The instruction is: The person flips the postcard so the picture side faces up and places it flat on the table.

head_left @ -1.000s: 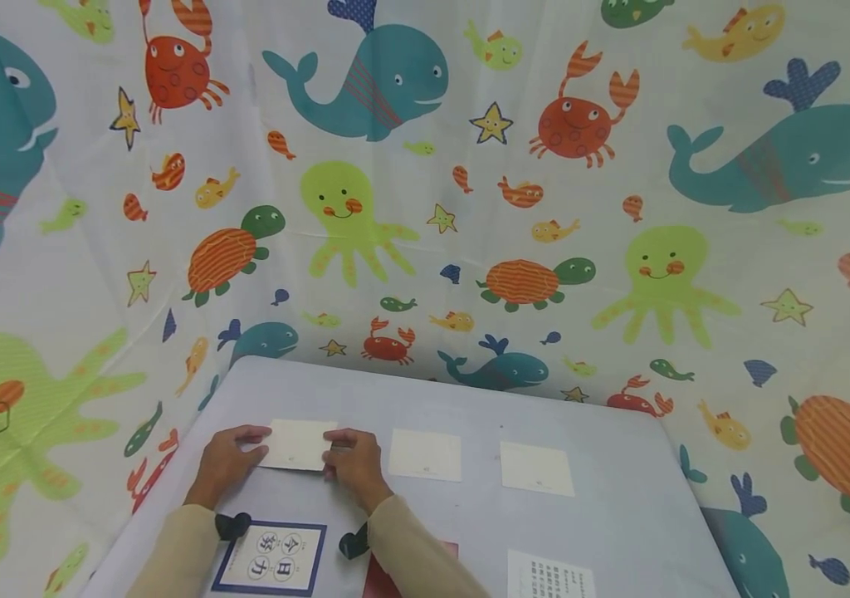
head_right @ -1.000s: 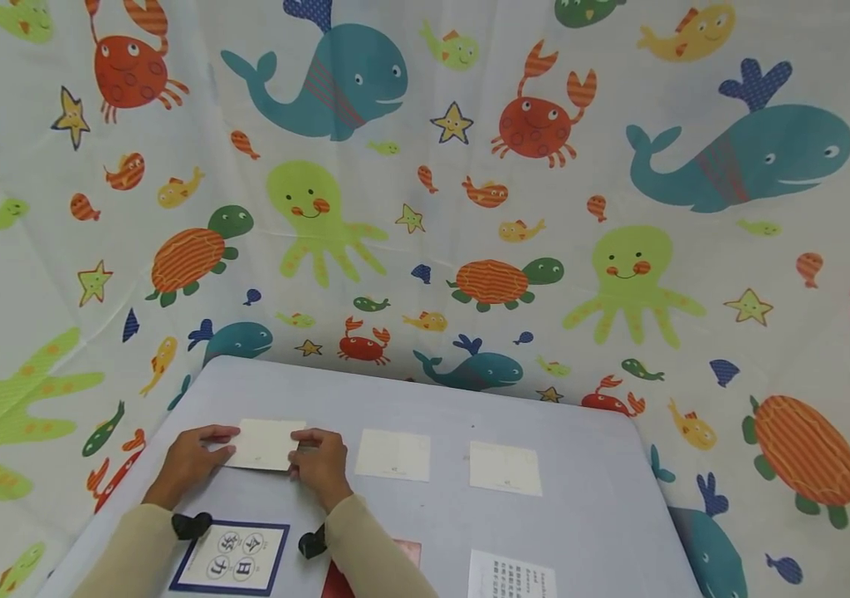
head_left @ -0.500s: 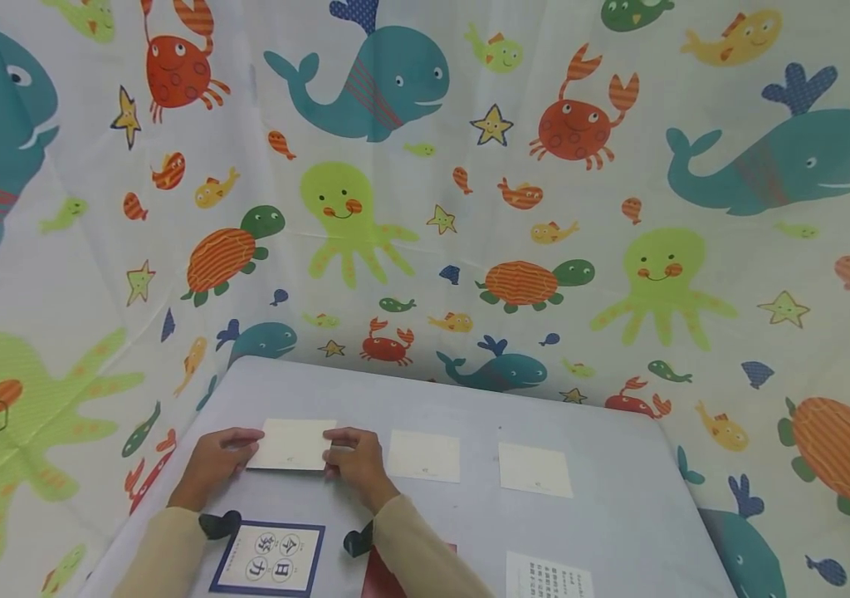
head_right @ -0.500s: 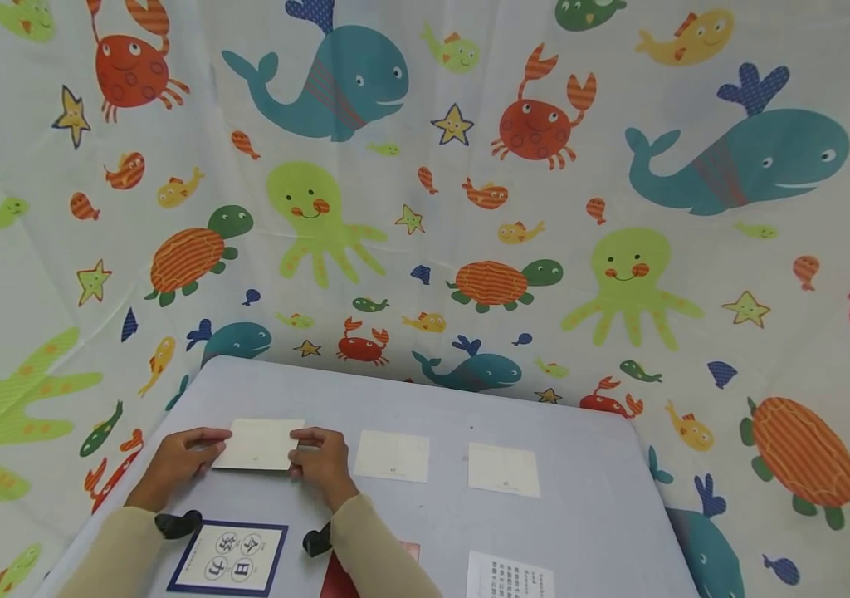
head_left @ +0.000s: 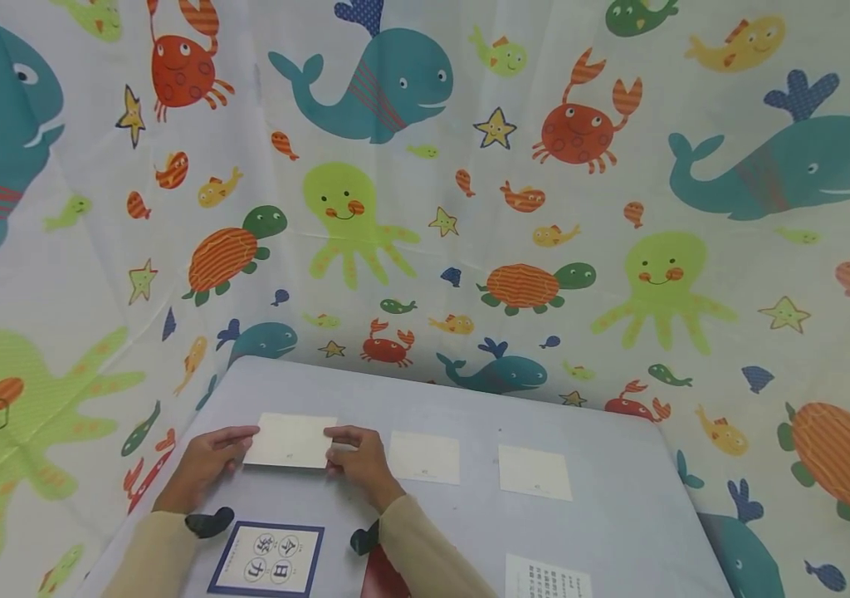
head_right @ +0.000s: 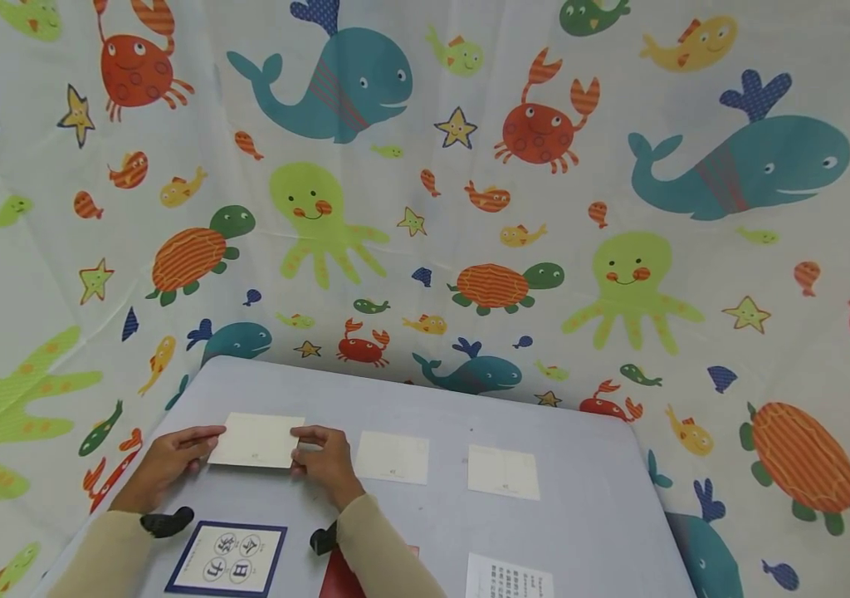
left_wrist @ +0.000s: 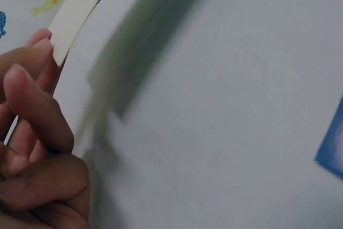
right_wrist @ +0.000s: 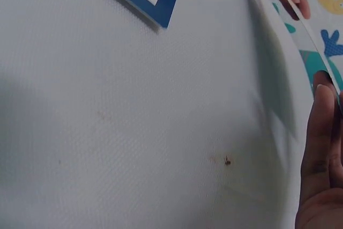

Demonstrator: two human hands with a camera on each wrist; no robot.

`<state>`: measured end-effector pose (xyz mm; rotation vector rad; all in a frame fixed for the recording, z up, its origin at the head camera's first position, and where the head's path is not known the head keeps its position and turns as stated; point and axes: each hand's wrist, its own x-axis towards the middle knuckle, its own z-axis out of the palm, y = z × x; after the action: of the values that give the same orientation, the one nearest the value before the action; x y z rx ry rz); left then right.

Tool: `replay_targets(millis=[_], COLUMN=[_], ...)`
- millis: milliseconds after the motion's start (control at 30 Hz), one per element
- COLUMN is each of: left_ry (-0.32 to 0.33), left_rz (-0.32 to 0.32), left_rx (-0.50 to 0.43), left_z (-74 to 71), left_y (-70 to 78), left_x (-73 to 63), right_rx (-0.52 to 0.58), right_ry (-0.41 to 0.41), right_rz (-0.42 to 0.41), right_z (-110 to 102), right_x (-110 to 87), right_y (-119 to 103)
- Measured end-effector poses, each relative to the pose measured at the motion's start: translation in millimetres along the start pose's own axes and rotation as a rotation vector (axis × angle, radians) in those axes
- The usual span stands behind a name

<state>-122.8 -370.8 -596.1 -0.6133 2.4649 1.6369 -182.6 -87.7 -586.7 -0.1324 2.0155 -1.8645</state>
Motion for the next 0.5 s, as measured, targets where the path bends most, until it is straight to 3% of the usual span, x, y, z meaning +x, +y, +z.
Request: replay_targets(millis=[300, 500], left_ry=[-0.056, -0.084], left_rz=[0.042, 0.036], left_rx=[-0.145, -0.220], left_z=[-8.4, -11.6], left_y=[3.7, 5.8], left_x=[-1.6, 2.9], right_rx=[0.020, 0.035], right_ry=[-0.065, -0.035], right_rz=[-0.031, -0.045], right_z=[-10, -10], right_x=[0.7, 1.2], right_y=[-3, -7])
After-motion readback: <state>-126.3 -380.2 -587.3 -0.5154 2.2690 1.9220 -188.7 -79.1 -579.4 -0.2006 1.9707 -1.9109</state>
